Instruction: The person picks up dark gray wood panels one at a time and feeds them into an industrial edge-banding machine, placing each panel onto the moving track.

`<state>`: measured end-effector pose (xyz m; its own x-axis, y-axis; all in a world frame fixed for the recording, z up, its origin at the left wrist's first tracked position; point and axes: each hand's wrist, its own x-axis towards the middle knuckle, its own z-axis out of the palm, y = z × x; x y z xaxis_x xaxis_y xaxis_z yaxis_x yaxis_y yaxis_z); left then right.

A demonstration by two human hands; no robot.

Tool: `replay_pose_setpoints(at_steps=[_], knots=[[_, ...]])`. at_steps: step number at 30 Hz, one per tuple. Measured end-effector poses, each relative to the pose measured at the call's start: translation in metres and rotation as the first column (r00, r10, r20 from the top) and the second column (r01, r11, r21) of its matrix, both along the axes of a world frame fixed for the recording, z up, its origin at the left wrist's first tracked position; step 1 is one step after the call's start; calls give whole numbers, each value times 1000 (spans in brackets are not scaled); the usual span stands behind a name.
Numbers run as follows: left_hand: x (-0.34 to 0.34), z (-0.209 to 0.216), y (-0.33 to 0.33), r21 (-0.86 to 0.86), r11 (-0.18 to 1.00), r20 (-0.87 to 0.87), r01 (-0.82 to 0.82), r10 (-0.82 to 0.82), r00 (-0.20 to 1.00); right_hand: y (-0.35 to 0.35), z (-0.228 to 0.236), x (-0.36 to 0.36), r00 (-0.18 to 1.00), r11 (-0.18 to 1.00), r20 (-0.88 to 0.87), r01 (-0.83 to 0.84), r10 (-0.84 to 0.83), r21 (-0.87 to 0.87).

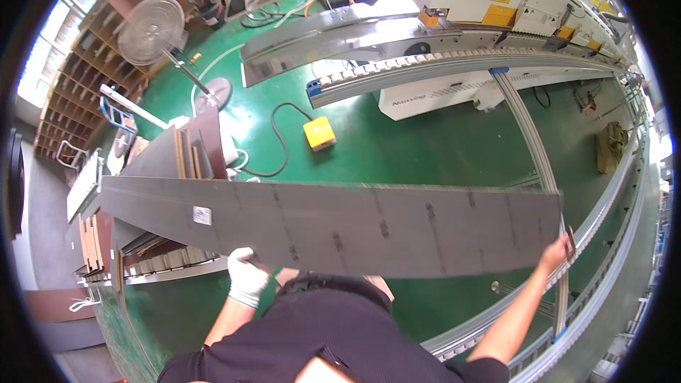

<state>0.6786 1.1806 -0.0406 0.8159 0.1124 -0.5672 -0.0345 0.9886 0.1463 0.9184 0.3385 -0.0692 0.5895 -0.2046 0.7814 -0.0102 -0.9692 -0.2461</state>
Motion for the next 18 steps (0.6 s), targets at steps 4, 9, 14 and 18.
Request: replay_pose_setpoints(at_steps=[4,9,14,18], knots=[[64,-13,91,-8,997,122,-74,75,990,146,9,132,998,968,-25,49,-57,-245],[139,-17,180,229,940,48,-252,248,968,340,-7,270,992,999,-116,43,-40,24],[187,-51,273,206,948,24,-243,243,970,481,-1,357,957,847,-290,135,24,514],[225,-52,327,289,917,21,-274,280,960,554,-16,425,971,886,-235,72,43,457]])
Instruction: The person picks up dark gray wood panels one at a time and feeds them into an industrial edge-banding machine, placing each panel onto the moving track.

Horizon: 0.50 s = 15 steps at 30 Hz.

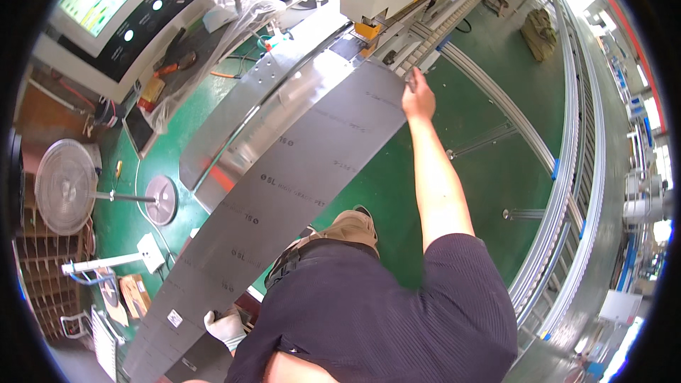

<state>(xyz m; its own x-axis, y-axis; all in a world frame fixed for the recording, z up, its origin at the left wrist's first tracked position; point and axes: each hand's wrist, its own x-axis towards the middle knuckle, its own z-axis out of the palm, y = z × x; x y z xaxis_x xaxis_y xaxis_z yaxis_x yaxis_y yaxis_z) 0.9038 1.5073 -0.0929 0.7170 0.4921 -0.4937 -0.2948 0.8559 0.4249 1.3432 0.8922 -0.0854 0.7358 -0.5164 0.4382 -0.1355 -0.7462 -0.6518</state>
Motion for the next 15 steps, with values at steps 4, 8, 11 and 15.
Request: replay_pose_setpoints(at_steps=[4,8,11,15], knots=[[34,-14,29,42,996,-66,-83,85,994,40,-5,41,999,997,14,30,-29,-76],[61,-30,43,63,992,-150,-106,114,982,61,-11,66,999,977,-37,9,-17,-215],[60,-61,57,316,948,-209,-37,108,972,75,-15,86,999,941,-38,-32,20,-337],[76,-62,48,71,993,-150,-94,104,983,78,-14,89,997,907,-52,-78,62,-415]])
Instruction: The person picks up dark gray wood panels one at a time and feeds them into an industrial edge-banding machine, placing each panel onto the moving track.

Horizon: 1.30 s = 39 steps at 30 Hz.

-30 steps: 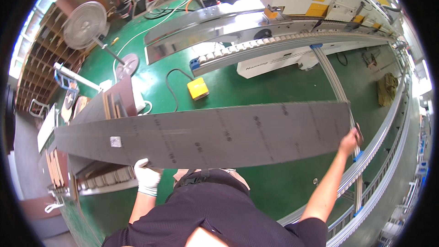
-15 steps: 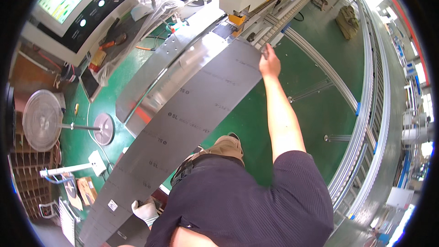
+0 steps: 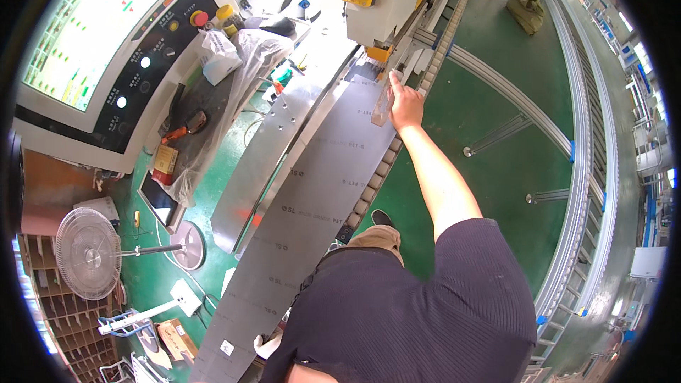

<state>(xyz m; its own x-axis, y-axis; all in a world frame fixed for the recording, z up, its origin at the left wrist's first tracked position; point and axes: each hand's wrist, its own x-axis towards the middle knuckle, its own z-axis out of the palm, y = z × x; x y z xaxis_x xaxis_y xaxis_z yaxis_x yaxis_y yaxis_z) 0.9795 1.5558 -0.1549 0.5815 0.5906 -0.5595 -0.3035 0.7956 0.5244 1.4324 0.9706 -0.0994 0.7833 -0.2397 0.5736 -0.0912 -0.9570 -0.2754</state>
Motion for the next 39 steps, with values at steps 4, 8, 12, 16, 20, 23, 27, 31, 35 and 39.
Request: replay_pose_setpoints(at_steps=[4,8,12,16,20,23,27,31,35,39], knots=[[17,-12,12,-139,990,-84,30,-42,996,27,-9,-10,981,983,70,-178,181,-44],[29,3,9,-257,963,-129,-77,45,991,119,-5,-50,952,952,-137,-248,273,180],[40,16,7,-292,955,-194,-58,0,981,174,-6,-80,958,937,-162,-181,237,300],[49,28,-10,-239,971,-202,2,-51,978,164,-5,-71,969,924,-70,-202,237,325],[58,32,-23,-260,964,-153,49,-91,984,146,-17,-58,974,908,-27,-201,226,367],[83,58,-46,-338,941,-96,17,-53,994,138,-18,-54,967,871,111,-256,231,419],[79,46,-42,-378,926,-106,16,-60,993,132,-15,-51,968,745,162,-253,194,617],[93,55,-63,-392,900,-101,193,-250,963,103,-35,-27,958,652,272,-267,96,710],[132,68,-107,-465,853,-167,236,-346,923,65,-47,13,906,554,423,-355,6,753],[154,69,-141,-561,754,-107,341,-474,874,27,-46,49,865,297,492,-448,-93,843]])
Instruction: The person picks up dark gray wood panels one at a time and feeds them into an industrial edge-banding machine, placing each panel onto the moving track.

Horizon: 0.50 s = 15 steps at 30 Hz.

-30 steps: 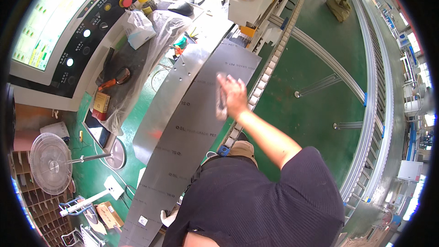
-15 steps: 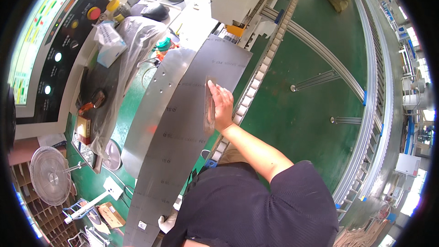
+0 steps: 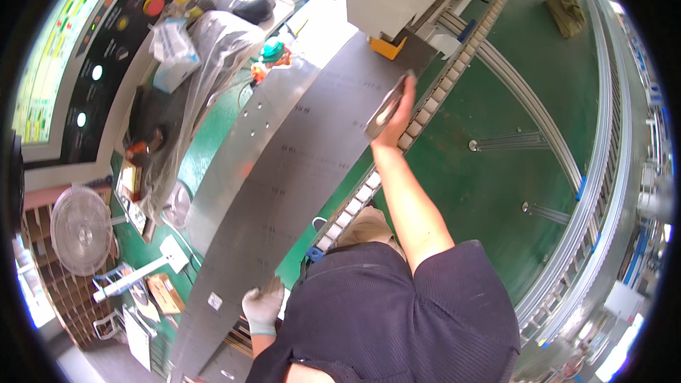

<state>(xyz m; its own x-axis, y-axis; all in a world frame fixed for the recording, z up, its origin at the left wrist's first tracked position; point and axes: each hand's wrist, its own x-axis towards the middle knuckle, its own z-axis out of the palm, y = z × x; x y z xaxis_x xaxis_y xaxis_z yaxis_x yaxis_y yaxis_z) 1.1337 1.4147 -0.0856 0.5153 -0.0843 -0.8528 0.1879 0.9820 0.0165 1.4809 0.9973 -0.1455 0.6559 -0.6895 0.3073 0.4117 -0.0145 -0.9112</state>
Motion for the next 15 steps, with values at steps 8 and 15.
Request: replay_pose_setpoints(at_steps=[8,15], knots=[[26,16,-41,723,145,-304,675,-811,499,-82,-6,48,972,981,-137,184,-190,-55],[0,28,-9,517,-841,-678,158,-289,676,-110,9,-1,1000,967,-20,-18,14,-255]])
